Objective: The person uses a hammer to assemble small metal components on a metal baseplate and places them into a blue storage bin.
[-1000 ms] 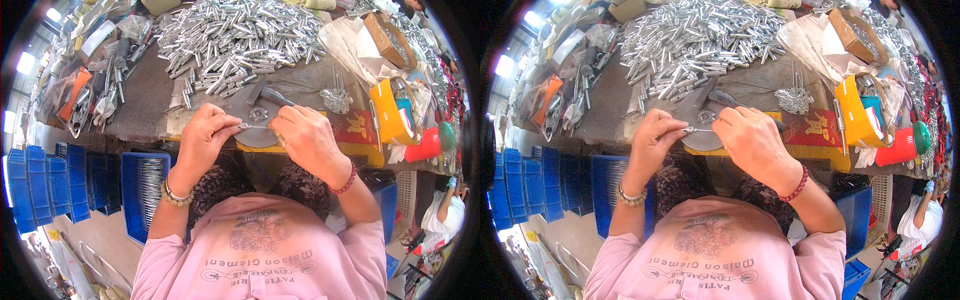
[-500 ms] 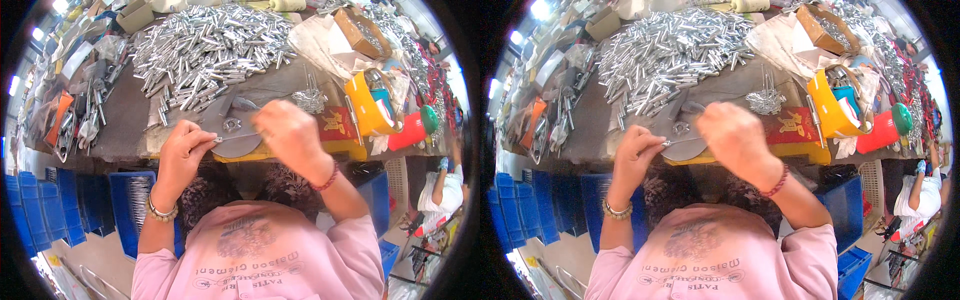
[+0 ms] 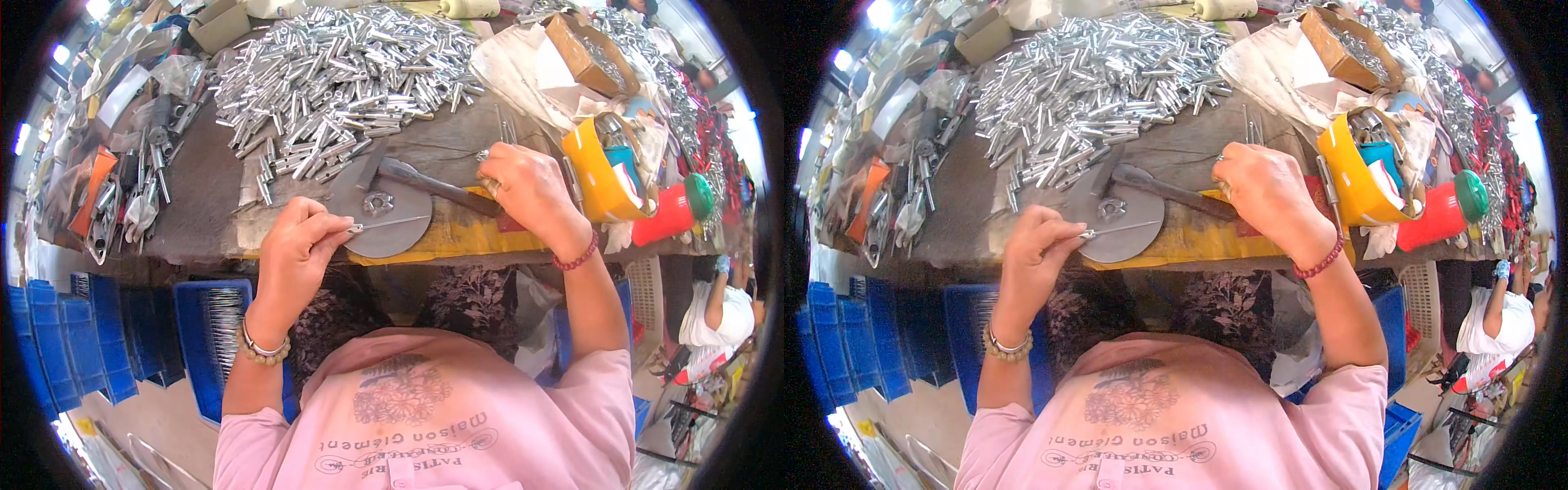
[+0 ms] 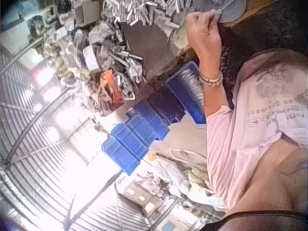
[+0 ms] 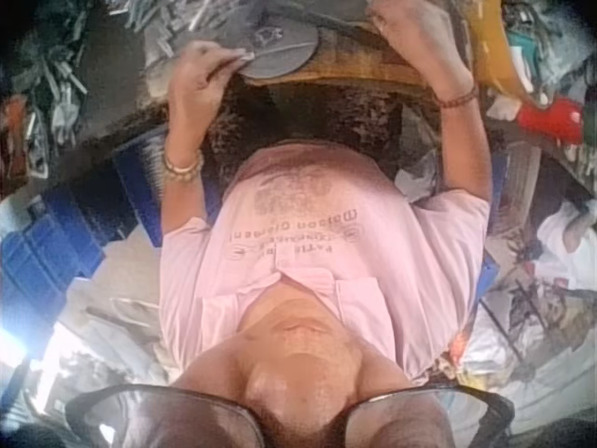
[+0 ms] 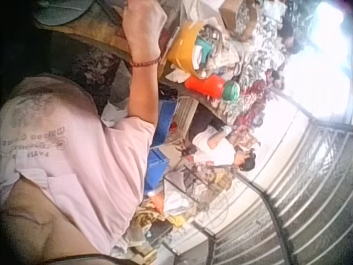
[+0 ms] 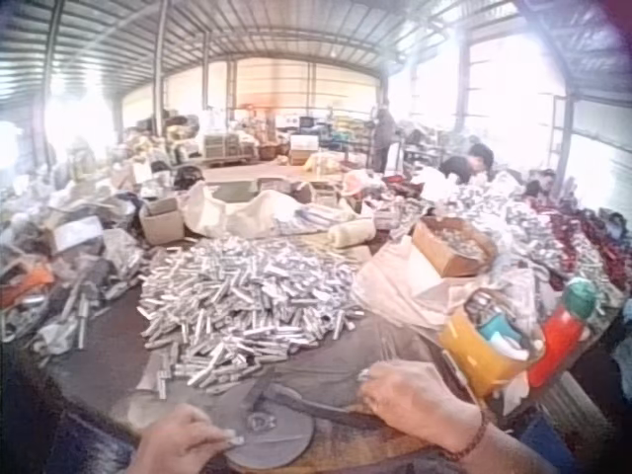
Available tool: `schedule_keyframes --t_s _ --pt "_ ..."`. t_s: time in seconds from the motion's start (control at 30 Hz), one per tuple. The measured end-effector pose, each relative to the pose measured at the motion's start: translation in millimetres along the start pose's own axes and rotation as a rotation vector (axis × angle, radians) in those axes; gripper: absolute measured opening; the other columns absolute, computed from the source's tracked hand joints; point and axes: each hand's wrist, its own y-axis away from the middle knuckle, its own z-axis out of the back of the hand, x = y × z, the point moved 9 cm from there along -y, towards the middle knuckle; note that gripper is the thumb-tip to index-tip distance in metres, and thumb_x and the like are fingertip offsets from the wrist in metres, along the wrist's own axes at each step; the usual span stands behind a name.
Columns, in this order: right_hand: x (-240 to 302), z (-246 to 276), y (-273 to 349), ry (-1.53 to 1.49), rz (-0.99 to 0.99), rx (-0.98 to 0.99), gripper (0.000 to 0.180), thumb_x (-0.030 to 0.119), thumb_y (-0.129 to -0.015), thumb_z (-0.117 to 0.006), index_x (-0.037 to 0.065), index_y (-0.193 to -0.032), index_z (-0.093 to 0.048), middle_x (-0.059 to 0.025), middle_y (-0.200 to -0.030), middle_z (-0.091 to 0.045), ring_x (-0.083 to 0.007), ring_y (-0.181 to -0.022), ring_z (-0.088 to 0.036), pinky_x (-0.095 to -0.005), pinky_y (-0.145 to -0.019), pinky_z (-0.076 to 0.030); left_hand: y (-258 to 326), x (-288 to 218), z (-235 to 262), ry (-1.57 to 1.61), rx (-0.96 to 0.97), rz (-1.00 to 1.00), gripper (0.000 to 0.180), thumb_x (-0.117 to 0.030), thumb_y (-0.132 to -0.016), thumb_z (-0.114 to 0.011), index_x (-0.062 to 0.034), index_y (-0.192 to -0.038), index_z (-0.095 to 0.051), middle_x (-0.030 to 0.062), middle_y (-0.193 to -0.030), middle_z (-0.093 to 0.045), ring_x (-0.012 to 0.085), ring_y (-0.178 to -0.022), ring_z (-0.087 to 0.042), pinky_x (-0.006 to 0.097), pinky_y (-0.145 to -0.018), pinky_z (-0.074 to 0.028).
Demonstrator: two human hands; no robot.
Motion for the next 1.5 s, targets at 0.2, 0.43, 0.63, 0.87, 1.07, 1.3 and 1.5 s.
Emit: schedule_keyframes --t_s 0.2,0.43,0.63,0.87,1.07,1.3,1.5 --pt "9.1 5.0 -7.6 -0.078 -0.017 -0.035 0.011 0.003 -0.083 -0.071 0.005 -0.093 -0.071 -0.0136 -0.095 -0.069 -0.035 -0.094 -0.072 -0.0469 -0.082 -0.058 1.1 -1.6 3.8 -0.036 -0.062 -0.063 0.017 -0.004 -0.087 -0.084 -0.0056 -0.103 -0.08 0.0097 -0.094 -0.066 0.0279 -0.085 -0.067 0.037 -0.074 -0.053" --pt "89.3 2.2 -28.3 -0.584 0.083 -0.092 0.016 -0.003 -0.082 -0.069 0.004 -0.096 -0.066 -0.0166 -0.091 -0.068 -0.0369 -0.085 -0.071 -0.0464 -0.075 -0.057 2.2 -0.4 2.1 -0.073 -0.09 -0.103 0.015 -0.007 -0.086 -0.085 -0.0077 -0.099 -0.079 0.0095 -0.092 -0.066 0.0311 -0.084 -0.067 0.041 -0.072 -0.053" --pt "143.9 -13.2 -43.1 -0.407 0.273 -0.116 0.015 0.0 -0.084 -0.068 0.005 -0.097 -0.063 -0.0156 -0.093 -0.067 -0.0408 -0.089 -0.071 -0.0511 -0.078 -0.058 1.3 -3.0 2.1 -0.098 -0.069 -0.12 0.016 -0.004 -0.086 -0.083 -0.0084 -0.1 -0.077 0.0098 -0.091 -0.065 0.0331 -0.083 -0.066 0.043 -0.07 -0.052" --pt "153.4 -16.0 -47.4 -0.385 0.282 -0.094 0.015 0.005 -0.09 -0.066 0.007 -0.104 -0.061 -0.0142 -0.093 -0.068 -0.04 -0.091 -0.071 -0.0506 -0.078 -0.058 2.1 -2.7 1.6 -0.106 -0.057 -0.117 0.014 -0.005 -0.088 -0.082 -0.0088 -0.1 -0.077 0.0099 -0.091 -0.064 0.0333 -0.084 -0.066 0.044 -0.071 -0.052" --pt "148.3 -7.9 -48.7 -0.613 0.248 -0.166 0.028 0.003 -0.092 -0.066 0.007 -0.12 -0.062 -0.0154 -0.092 -0.073 -0.0396 -0.089 -0.073 -0.0492 -0.075 -0.058 2.0 -3.8 2.2 -0.189 -0.05 -0.157 0.011 -0.008 -0.09 -0.08 -0.0098 -0.1 -0.075 0.009 -0.093 -0.063 0.0328 -0.086 -0.066 0.044 -0.072 -0.052" --pt "135.7 -21.5 -42.3 -0.597 0.204 -0.075 0.037 -0.002 -0.092 -0.066 0.007 -0.127 -0.062 -0.0168 -0.088 -0.072 -0.0417 -0.086 -0.073 -0.0498 -0.073 -0.057 4.5 -5.2 4.3 -0.146 -0.071 -0.136 0.016 -0.004 -0.089 -0.081 -0.0091 -0.103 -0.076 0.0094 -0.095 -0.065 0.0315 -0.085 -0.066 0.041 -0.074 -0.053" --pt "142.0 -19.9 -47.9 -0.654 0.193 -0.132 0.039 -0.003 -0.092 -0.065 0.007 -0.13 -0.062 -0.0163 -0.087 -0.072 -0.0414 -0.085 -0.073 -0.0495 -0.073 -0.057 4.3 -7.6 3.9 -0.2 -0.087 -0.168 0.014 -0.009 -0.088 -0.081 -0.0099 -0.099 -0.072 0.0081 -0.093 -0.063 0.0326 -0.089 -0.067 0.045 -0.073 -0.053"
